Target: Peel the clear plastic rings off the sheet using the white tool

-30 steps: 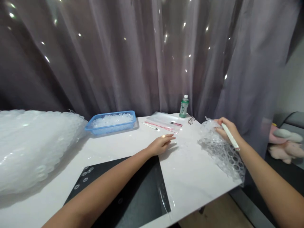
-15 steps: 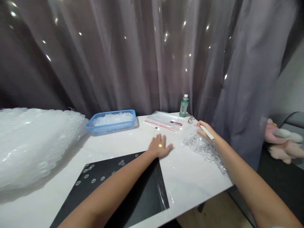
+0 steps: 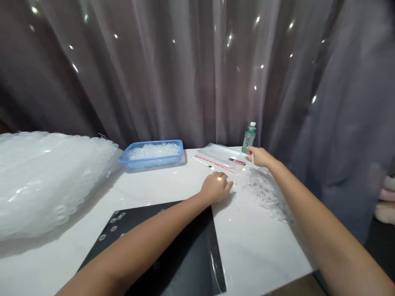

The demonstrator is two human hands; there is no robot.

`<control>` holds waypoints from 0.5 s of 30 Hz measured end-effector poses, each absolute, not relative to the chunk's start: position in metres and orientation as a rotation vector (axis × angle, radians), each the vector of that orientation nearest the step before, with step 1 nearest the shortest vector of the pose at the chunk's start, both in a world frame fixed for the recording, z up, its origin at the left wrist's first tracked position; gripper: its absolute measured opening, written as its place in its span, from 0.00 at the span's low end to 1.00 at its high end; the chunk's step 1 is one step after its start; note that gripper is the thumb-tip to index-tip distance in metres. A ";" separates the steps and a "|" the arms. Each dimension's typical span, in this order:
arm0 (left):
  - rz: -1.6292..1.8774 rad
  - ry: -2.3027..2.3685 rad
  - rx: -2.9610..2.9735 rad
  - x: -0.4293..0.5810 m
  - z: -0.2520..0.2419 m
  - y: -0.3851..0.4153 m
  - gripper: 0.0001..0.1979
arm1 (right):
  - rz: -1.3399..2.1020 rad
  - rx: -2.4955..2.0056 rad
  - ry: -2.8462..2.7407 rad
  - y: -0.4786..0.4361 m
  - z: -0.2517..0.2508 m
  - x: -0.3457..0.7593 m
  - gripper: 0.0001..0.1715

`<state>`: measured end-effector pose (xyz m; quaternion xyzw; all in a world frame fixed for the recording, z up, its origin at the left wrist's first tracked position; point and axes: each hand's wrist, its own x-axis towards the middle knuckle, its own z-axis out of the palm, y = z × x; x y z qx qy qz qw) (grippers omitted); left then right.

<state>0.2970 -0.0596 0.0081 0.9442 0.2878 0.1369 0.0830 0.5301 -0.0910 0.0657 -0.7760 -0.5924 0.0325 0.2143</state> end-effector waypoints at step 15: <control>0.217 0.974 2.755 0.303 -0.025 0.002 0.41 | 0.452 -1.999 -1.794 0.014 -0.016 0.529 0.13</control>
